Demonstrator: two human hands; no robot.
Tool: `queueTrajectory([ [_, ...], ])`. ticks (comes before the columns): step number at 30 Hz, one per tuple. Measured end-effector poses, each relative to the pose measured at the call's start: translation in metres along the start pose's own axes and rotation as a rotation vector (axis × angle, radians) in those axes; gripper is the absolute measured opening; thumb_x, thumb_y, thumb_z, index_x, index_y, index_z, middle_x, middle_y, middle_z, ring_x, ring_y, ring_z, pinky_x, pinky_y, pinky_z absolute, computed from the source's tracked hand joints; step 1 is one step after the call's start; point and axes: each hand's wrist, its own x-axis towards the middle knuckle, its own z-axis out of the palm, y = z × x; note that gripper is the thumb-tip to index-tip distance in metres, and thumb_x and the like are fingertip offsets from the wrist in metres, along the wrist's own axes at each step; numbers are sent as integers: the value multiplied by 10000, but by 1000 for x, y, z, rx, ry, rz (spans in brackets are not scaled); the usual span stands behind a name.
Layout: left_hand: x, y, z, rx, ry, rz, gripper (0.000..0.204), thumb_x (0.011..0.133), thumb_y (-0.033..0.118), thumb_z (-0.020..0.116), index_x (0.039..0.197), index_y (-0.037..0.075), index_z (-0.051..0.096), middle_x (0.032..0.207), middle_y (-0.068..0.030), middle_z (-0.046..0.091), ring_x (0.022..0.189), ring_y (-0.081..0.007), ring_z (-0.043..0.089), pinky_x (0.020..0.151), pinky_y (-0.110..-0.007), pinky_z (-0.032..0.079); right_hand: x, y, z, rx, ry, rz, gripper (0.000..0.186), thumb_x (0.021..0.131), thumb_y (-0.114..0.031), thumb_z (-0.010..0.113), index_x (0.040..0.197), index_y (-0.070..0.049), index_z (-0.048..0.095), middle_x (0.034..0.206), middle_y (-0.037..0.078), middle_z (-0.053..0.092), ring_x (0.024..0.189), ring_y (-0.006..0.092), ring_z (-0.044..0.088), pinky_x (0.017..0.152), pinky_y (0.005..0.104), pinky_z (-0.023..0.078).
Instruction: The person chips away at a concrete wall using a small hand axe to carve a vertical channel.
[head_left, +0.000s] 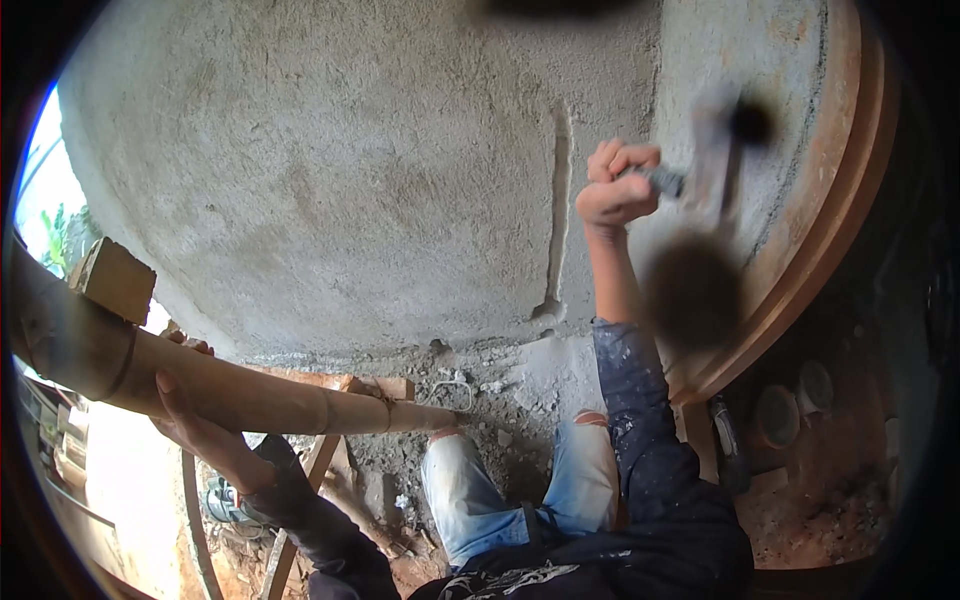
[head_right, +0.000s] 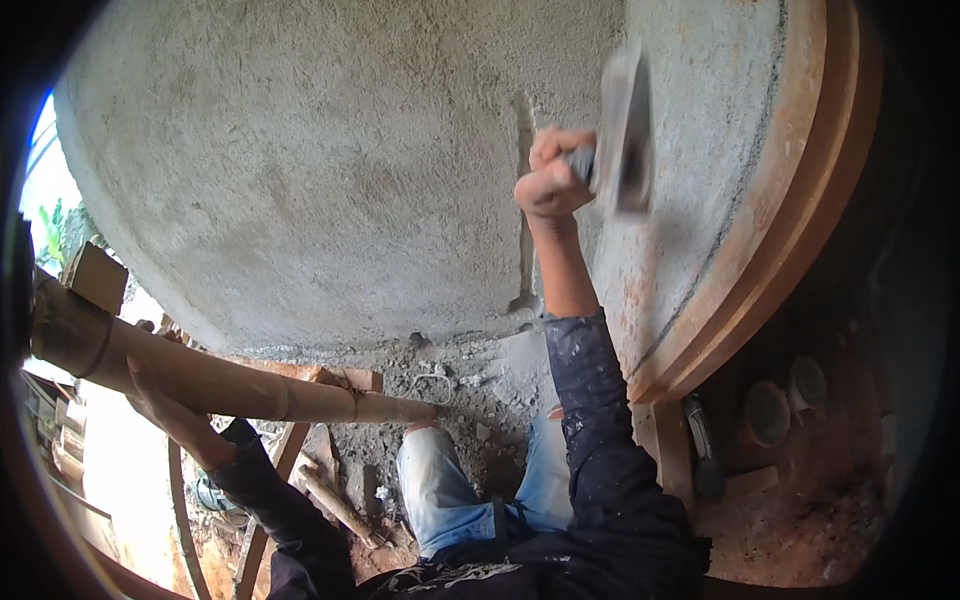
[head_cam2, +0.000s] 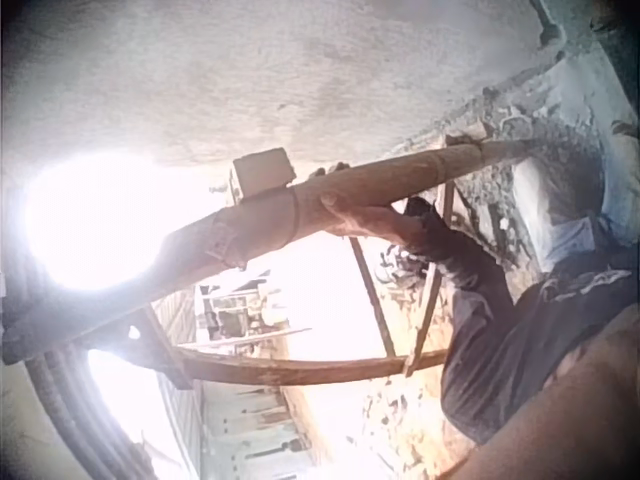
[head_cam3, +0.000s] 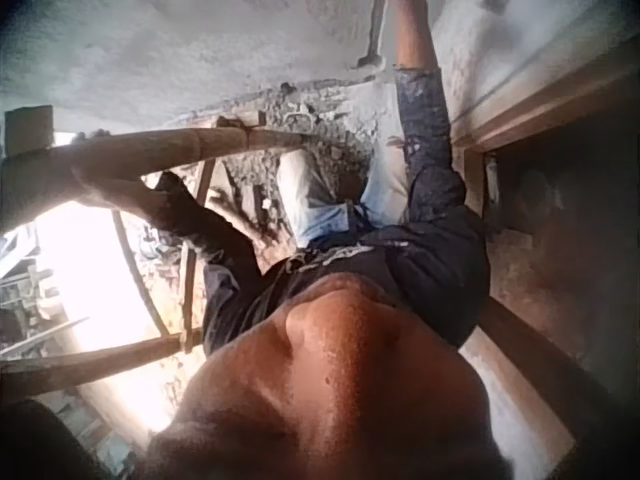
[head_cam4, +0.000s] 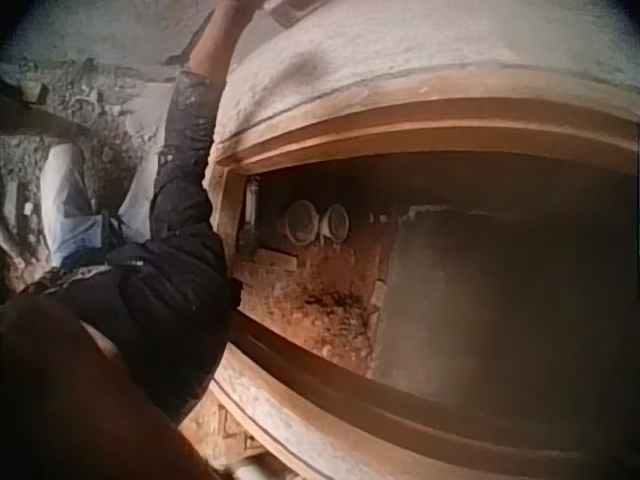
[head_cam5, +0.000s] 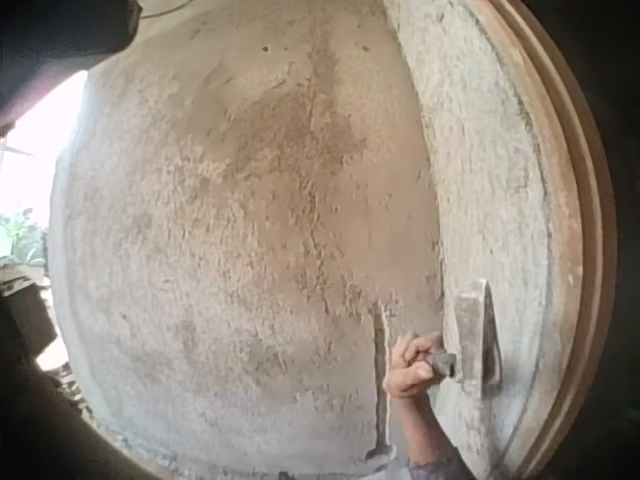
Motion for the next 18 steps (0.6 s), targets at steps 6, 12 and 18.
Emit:
queueTrajectory([
  [6,5,-12,-9,8,-53,29,586,859,424,615,1184,-56,528,938,-151,633,878,-232,624,809,-329,501,-83,32,-26,-795,-333,826,578,972,-452,400,753,52,580,639,185,567,618,284,590,583,424,447],
  [12,0,0,-6,8,18,-31,672,819,437,651,1207,-84,478,1026,-161,607,873,-224,612,767,-325,492,-1,-28,12,-252,-52,114,504,996,-443,353,616,-113,330,510,-25,365,452,81,364,433,260,278],
  [18,0,1,-1,35,-16,29,608,870,428,591,1205,-73,509,996,-167,625,901,-236,621,800,-333,505,-77,42,-16,-725,-222,669,523,986,-422,372,649,-37,479,555,34,462,541,164,496,488,355,363],
])
